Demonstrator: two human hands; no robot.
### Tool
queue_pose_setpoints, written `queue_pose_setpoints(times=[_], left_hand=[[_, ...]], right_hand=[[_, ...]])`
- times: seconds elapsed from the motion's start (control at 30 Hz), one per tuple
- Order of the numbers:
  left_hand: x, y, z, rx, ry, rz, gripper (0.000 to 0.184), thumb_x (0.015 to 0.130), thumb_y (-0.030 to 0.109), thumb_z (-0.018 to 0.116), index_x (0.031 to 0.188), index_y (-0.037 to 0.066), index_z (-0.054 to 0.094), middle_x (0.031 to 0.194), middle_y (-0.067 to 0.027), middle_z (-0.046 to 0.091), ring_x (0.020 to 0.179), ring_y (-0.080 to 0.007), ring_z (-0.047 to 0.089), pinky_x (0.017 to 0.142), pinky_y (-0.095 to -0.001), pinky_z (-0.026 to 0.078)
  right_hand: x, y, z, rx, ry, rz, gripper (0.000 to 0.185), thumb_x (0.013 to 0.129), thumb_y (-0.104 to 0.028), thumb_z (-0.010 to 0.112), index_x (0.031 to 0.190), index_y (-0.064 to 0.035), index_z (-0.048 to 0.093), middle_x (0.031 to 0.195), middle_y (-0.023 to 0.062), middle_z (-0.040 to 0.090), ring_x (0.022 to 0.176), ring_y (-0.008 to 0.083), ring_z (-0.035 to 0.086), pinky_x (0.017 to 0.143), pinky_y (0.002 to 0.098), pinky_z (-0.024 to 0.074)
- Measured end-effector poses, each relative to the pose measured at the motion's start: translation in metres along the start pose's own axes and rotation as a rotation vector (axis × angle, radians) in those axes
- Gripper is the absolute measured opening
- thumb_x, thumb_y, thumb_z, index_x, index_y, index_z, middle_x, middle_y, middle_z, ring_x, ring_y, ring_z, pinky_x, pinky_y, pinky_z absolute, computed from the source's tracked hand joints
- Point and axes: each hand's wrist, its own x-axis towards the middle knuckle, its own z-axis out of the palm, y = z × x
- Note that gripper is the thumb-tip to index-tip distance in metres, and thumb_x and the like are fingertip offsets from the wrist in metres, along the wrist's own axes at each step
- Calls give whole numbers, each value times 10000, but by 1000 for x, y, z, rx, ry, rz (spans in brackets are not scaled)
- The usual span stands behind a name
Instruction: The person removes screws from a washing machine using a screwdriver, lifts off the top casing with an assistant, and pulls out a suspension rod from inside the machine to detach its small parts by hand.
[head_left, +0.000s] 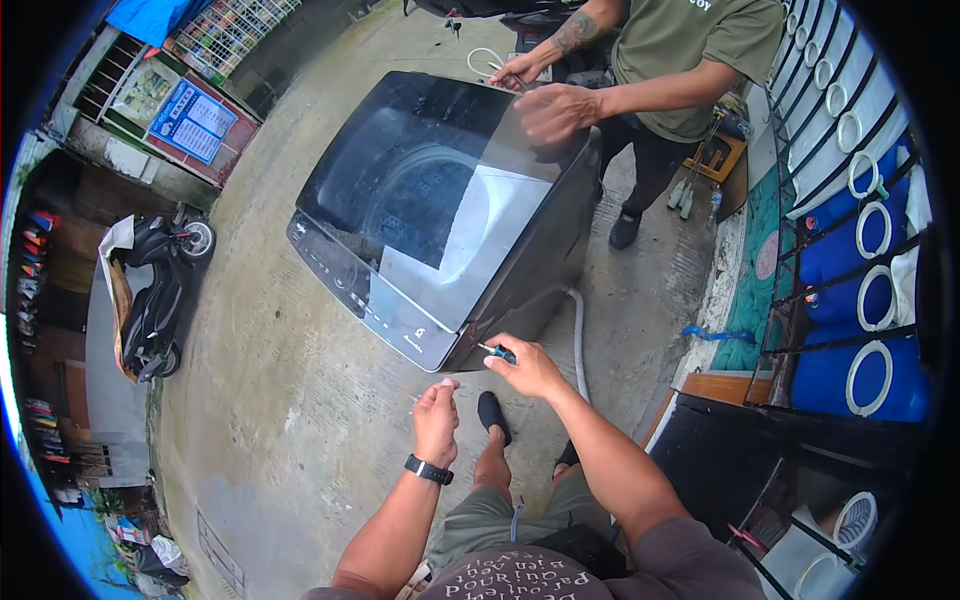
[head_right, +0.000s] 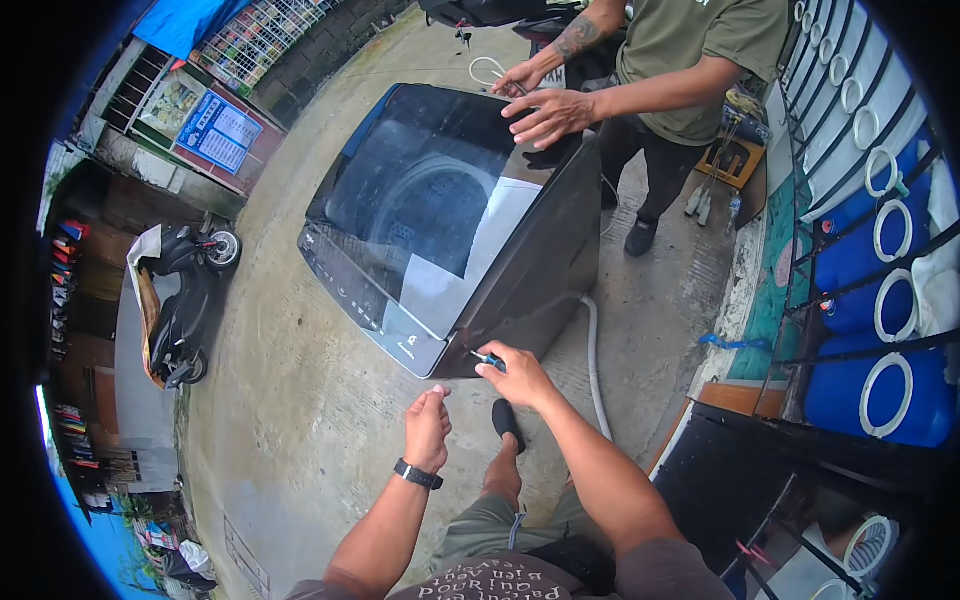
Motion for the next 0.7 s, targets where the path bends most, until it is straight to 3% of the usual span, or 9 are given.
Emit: queue_pose_setpoints(times=[0.07, 0.2, 0.37, 0.7], left_hand=[[0, -4, 9, -236, -227, -292, 237, 1038, 291, 585, 1091, 62, 618, 619, 99, 340, 493, -22, 286, 431, -225, 237], [18, -15, 35, -554, -261, -401, 251, 1042, 339, 569, 1096, 98, 612, 625, 79, 302, 503, -48, 288, 454, -230, 256], [27, -14, 42, -660, -247, -431, 220, 1051, 326, 547, 945, 135, 570, 616, 71, 303, 521, -63, 289, 471, -234, 254], [40, -23, 49, -714, -170, -514, 189, 1044, 237, 585, 881, 142, 574, 599, 72, 369, 474, -47, 285, 426, -231, 235]], right_hand=[[4, 1, 3, 35, -31, -128, 349, 911, -276, 702, 1186, -66, 657, 1003, 187, 732, 937, 349, 714, 830, 417, 541], [8, -4, -2, 30, -64, -72, 357, 908, -278, 698, 1194, -67, 666, 1038, 198, 731, 979, 359, 711, 857, 418, 542], [13, -1, 2, 0, -85, -82, 362, 910, -295, 690, 1182, -60, 661, 1050, 189, 733, 986, 363, 708, 861, 419, 542], [-1, 5, 21, 173, -5, -48, 319, 934, -249, 670, 1201, -75, 645, 1073, 182, 731, 1006, 359, 709, 866, 413, 546]])
